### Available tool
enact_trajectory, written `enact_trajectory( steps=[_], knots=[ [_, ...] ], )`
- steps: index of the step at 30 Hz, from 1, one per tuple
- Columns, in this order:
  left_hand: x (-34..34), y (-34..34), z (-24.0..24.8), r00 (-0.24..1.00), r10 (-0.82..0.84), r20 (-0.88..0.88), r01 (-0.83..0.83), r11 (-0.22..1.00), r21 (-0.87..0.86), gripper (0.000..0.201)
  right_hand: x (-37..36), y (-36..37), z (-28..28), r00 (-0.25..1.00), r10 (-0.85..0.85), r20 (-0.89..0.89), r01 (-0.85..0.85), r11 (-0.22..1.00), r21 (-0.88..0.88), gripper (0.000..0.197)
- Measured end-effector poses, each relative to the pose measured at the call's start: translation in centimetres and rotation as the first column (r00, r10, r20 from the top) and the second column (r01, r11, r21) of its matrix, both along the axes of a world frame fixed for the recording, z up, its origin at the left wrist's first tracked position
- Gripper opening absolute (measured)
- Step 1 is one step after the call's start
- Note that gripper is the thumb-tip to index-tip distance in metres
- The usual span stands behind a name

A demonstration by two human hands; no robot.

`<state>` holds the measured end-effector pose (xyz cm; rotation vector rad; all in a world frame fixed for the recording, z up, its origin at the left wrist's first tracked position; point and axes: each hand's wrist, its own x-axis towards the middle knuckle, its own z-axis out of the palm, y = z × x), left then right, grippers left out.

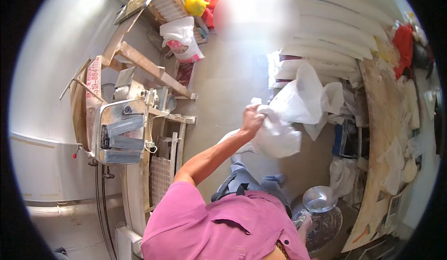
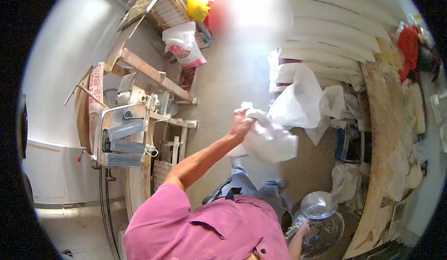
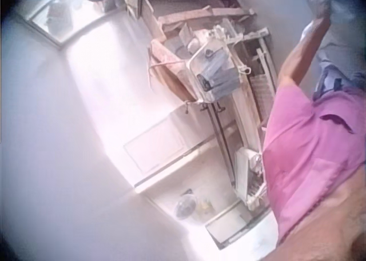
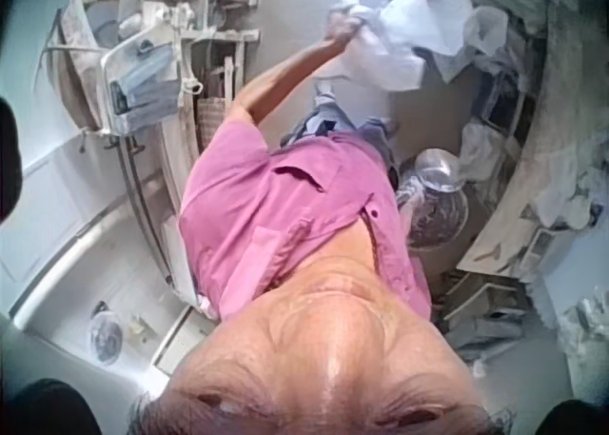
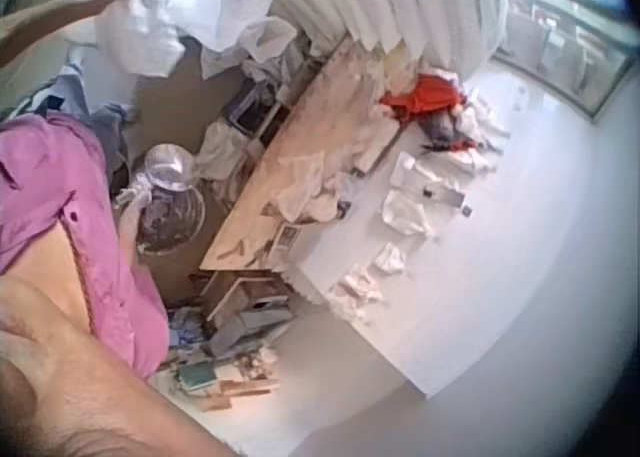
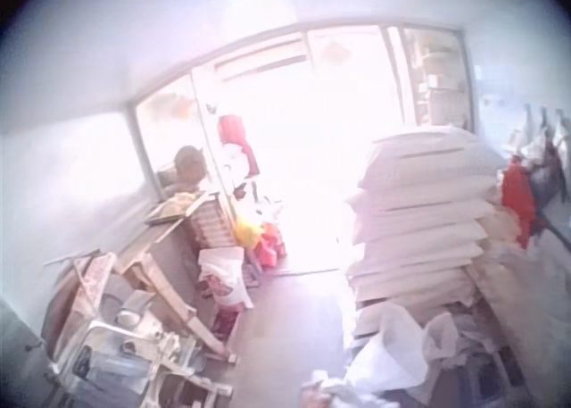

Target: The person sifts flour from a large sack into a metal bowl using a sieve, then scoops the sifted flour with a ladle and pours it into a machine hopper. They repeat the scooping and pouring process multiple times.

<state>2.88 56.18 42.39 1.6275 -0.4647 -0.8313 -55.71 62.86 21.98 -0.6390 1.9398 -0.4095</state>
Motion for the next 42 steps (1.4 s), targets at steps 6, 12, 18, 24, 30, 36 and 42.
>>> enact_trajectory(
  steps=[6, 12, 18, 24, 30, 36, 42],
  knots=[
    [7.8, 16.2, -14.4, 0.815, 0.574, -0.079, -0.527, 0.792, 0.309, 0.015, 12.9, 2.7, 5.8, 0.955, -0.181, 0.236, 0.162, 0.982, 0.095, 0.012],
    [18.8, 21.6, -20.3, 0.611, 0.727, -0.313, -0.653, 0.687, 0.321, 0.01, 19.1, 2.9, 2.1, 0.963, -0.147, 0.224, 0.098, 0.972, 0.214, 0.013],
    [28.6, 20.2, -16.1, 0.656, 0.729, -0.193, -0.649, 0.677, 0.347, 0.012, 26.8, 1.5, 3.4, 0.987, -0.059, 0.146, 0.02, 0.966, 0.259, 0.016],
    [44.1, 16.6, -12.6, 0.776, 0.601, -0.191, -0.6, 0.797, 0.072, 0.022, 35.2, -2.2, 3.4, 0.905, 0.424, 0.035, -0.422, 0.881, 0.214, 0.019],
    [56.4, 14.9, -9.5, 0.956, 0.284, 0.071, -0.285, 0.958, 0.007, 0.037, 44.5, -9.4, 4.1, 0.917, 0.397, 0.043, -0.389, 0.862, 0.326, 0.019],
    [65.7, 11.8, -8.8, 0.791, 0.411, 0.453, -0.506, 0.855, 0.109, 0.029, 51.9, -15.0, 3.8, 0.963, 0.267, 0.044, -0.262, 0.877, 0.402, 0.018],
    [76.5, 14.1, -12.8, 0.422, 0.544, 0.726, -0.883, 0.428, 0.192, 0.01, 59.9, -16.4, 2.7, 0.986, 0.162, 0.041, -0.164, 0.887, 0.432, 0.018]
  ],
)
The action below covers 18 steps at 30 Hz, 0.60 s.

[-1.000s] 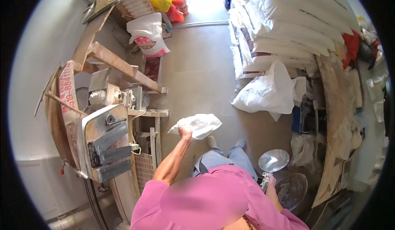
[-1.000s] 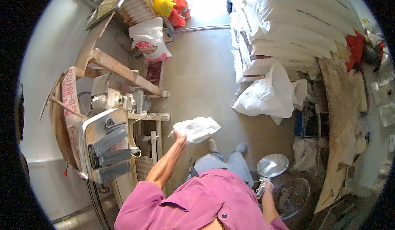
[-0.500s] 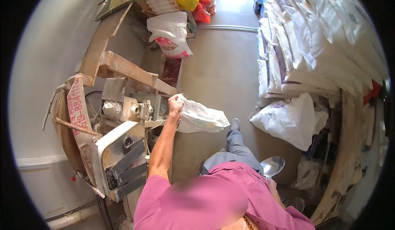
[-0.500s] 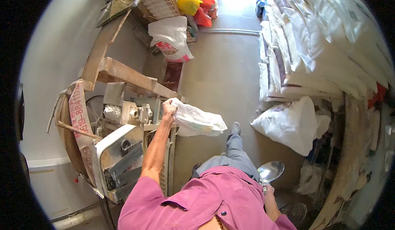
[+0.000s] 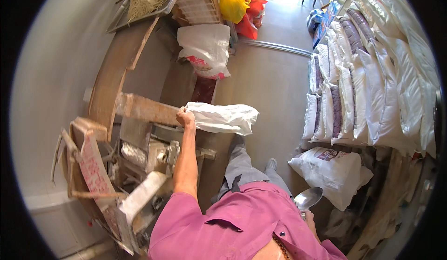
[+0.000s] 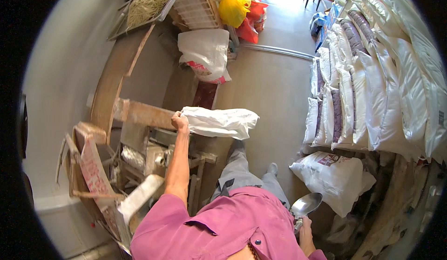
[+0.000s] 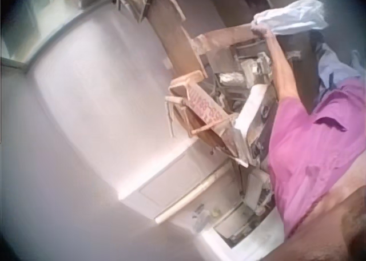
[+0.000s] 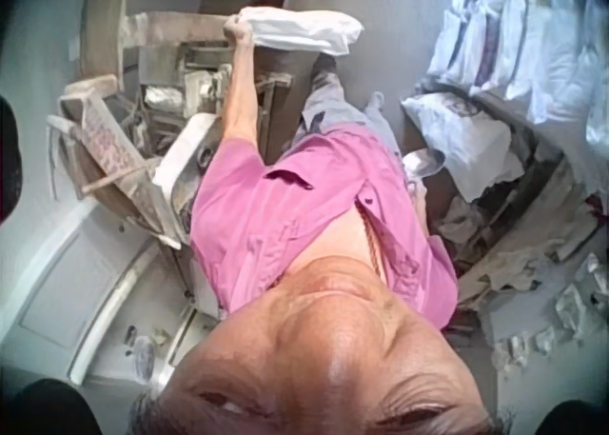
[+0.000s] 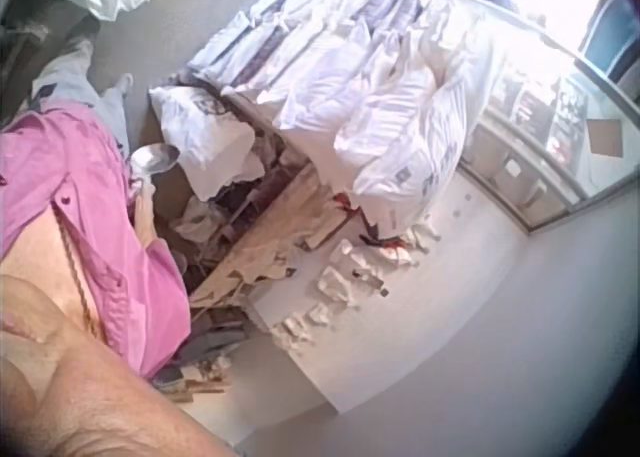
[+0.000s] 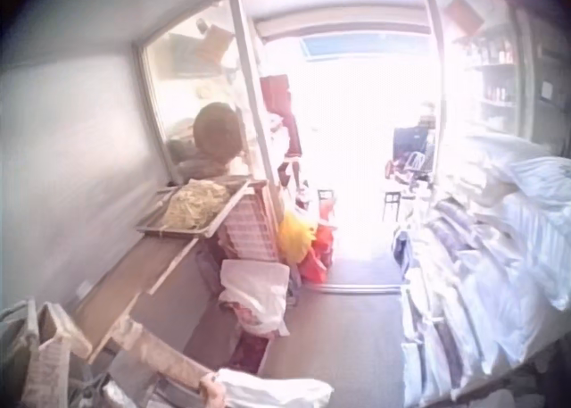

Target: The person sifts flour from a large sack into a metal bowl using a sieve, then scoops the sifted flour with a ladle and pours it into a machine hopper. They repeat the scooping and pouring process multiple times.

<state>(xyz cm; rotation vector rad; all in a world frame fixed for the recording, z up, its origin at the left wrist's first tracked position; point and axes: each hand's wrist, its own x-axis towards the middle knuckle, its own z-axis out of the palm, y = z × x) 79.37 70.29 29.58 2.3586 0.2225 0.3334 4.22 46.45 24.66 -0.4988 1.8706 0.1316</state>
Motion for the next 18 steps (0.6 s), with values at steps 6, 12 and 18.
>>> enact_trajectory(
  steps=[6, 12, 18],
  knots=[
    [12.3, -4.1, 4.1, 0.997, 0.06, 0.043, -0.062, 0.996, 0.057, 0.005, 15.5, 4.0, 15.9, 0.69, 0.717, -0.099, -0.671, 0.582, -0.46, 0.03],
    [26.3, -4.5, 0.8, 0.988, 0.086, 0.127, -0.086, 0.996, -0.004, 0.024, 15.9, 6.5, 6.6, 0.988, -0.14, -0.071, 0.134, 0.988, -0.076, 0.014],
    [30.1, -10.6, -6.9, 0.972, -0.233, -0.01, 0.213, 0.903, -0.374, 0.041, 17.8, 7.8, 4.6, 0.949, -0.296, -0.11, 0.279, 0.948, -0.151, 0.014]
  ],
)
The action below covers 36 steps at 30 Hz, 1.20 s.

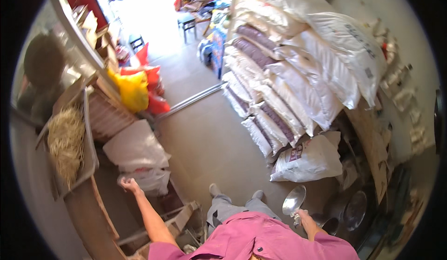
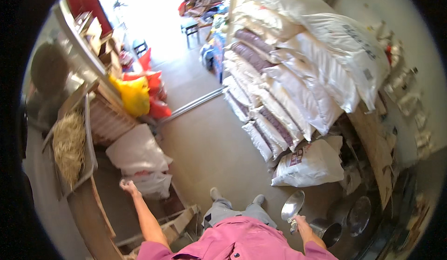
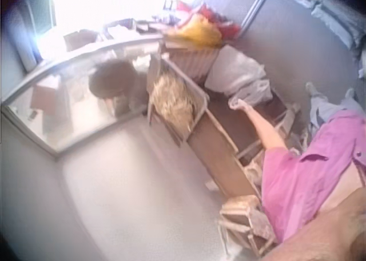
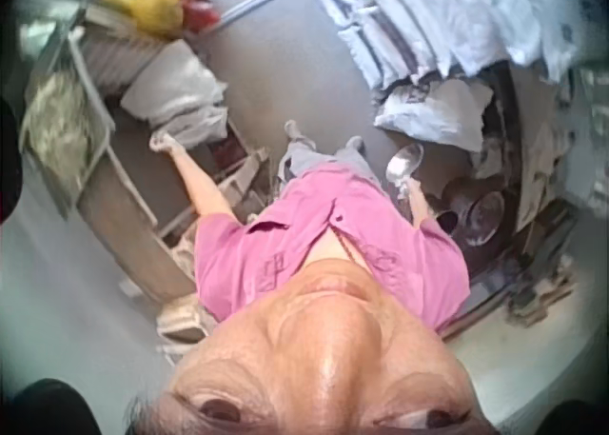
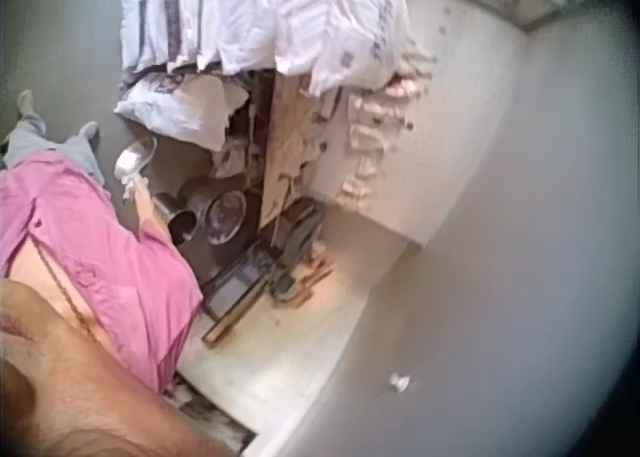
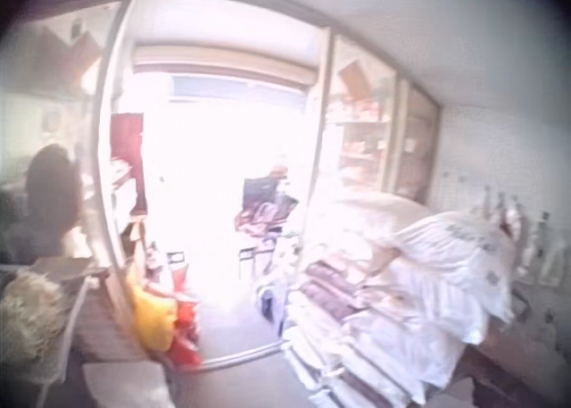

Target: The person sifts flour from a large sack into a metal bowl using a sieve, then scoops the sifted flour with a ladle and pours it into a machine hopper. They repeat the scooping and pouring process multiple times.

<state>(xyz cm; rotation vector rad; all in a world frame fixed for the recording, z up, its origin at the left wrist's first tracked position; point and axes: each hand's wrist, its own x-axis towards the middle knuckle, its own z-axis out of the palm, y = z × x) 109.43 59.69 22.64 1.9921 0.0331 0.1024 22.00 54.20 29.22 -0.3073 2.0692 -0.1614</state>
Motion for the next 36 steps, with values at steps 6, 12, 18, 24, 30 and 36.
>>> enact_trajectory(
  steps=[6, 12, 18, 24, 30, 36],
  knots=[
    [-8.2, -5.6, -4.5, 0.706, -0.524, -0.477, 0.351, 0.843, -0.407, 0.034, 4.6, 1.5, -1.5, 0.993, -0.071, 0.092, 0.082, 0.989, -0.122, 0.014],
    [-20.3, -5.8, -6.5, 0.183, -0.556, -0.811, 0.52, 0.755, -0.4, 0.036, 1.7, 4.9, -7.6, 0.98, -0.08, 0.181, 0.115, 0.975, -0.189, 0.015],
    [-25.5, -4.9, -4.9, 0.148, -0.406, -0.902, 0.594, 0.765, -0.247, 0.034, 3.5, 7.8, 1.9, 0.832, -0.46, 0.309, 0.501, 0.863, -0.066, 0.017],
    [-28.4, -7.3, -6.9, 0.19, -0.404, -0.895, 0.689, 0.704, -0.172, 0.033, -4.3, 12.3, -0.2, 0.499, -0.695, 0.518, 0.832, 0.552, -0.059, 0.018],
    [-35.8, -10.7, -7.5, -0.067, -0.455, -0.888, 0.616, 0.682, -0.395, 0.035, -20.4, 5.4, -8.3, 0.158, -0.479, 0.864, 0.978, 0.199, -0.068, 0.018],
    [-52.1, -14.5, -3.3, -0.034, -0.422, -0.906, 0.907, 0.368, -0.205, 0.041, -39.7, -7.3, -3.2, 0.315, -0.305, 0.899, 0.948, 0.137, -0.286, 0.016]
  ],
)
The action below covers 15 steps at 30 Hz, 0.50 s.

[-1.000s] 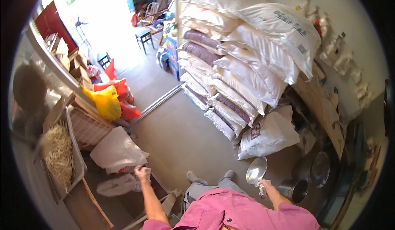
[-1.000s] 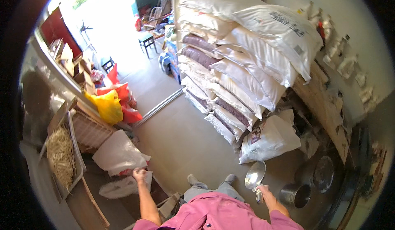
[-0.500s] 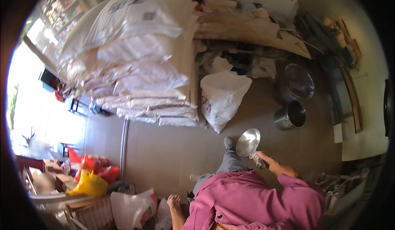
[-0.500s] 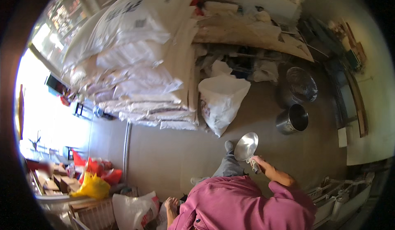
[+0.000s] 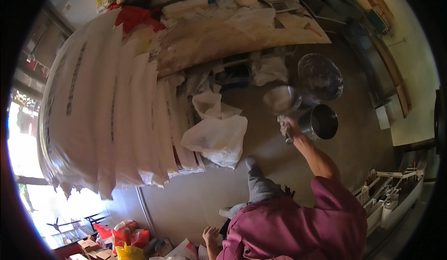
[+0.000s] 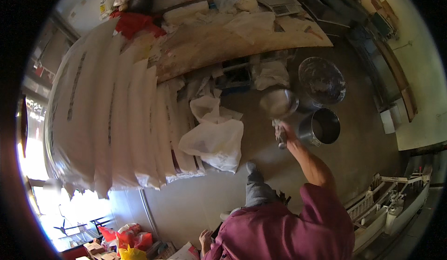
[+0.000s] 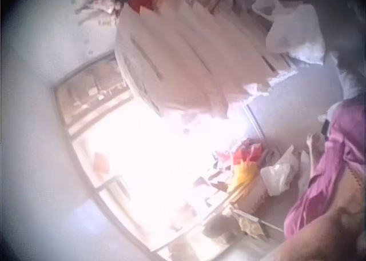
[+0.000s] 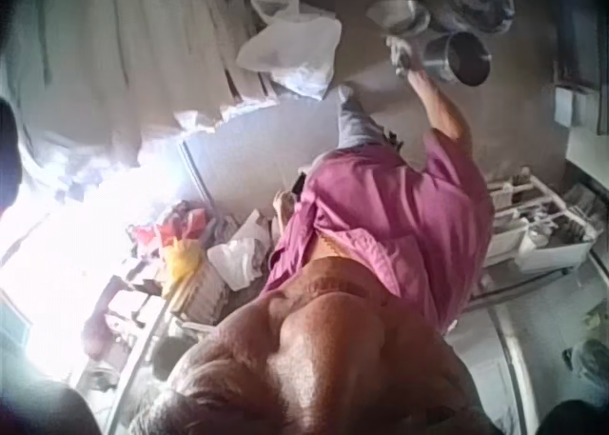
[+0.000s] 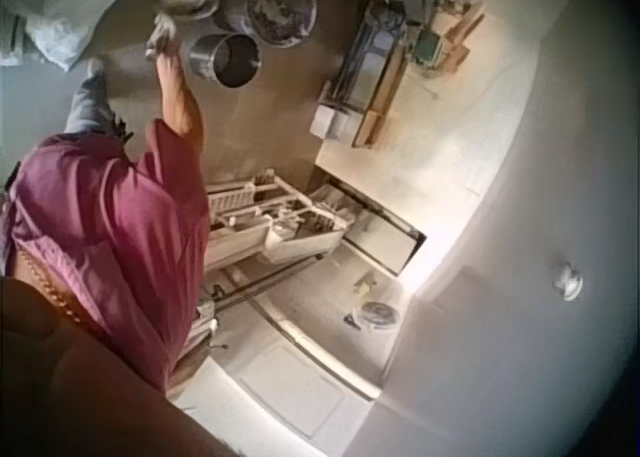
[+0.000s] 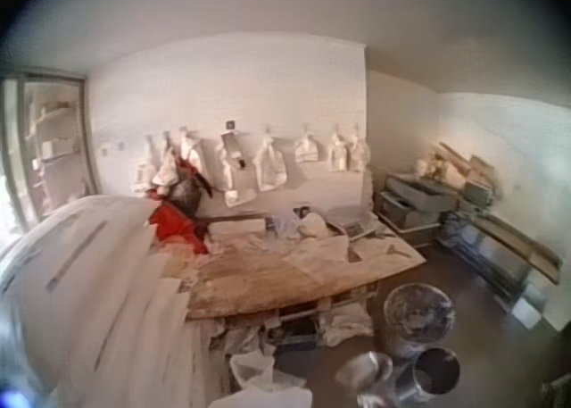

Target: The person sifts flour from a large sack into a metal bowl using a sieve, then scoops the sifted flour with a ladle and pours it into a machine hopper. They repeat the scooping and pouring process multiple times.

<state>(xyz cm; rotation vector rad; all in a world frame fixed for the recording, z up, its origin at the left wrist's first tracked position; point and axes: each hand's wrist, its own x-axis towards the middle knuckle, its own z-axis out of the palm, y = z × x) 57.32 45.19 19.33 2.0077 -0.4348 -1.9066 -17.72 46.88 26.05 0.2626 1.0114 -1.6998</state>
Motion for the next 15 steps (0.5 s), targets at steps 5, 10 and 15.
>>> enact_trajectory(
  steps=[5, 10, 15],
  knots=[
    [-12.0, -7.6, 6.5, 0.966, -0.247, 0.078, 0.253, 0.963, -0.089, 0.04, -4.6, -9.6, 8.5, 0.971, 0.004, -0.239, 0.074, 0.946, 0.316, 0.009],
    [-15.8, -11.6, 7.3, 0.971, -0.221, 0.094, 0.233, 0.96, -0.157, 0.036, -8.5, -15.6, 7.2, 0.971, 0.064, -0.232, -0.02, 0.982, 0.19, 0.011],
    [-18.1, -9.9, 9.0, 0.986, -0.099, 0.137, 0.122, 0.978, -0.17, 0.035, -5.7, -19.5, 6.3, 0.941, 0.253, -0.227, -0.197, 0.95, 0.244, 0.01]
  ],
)
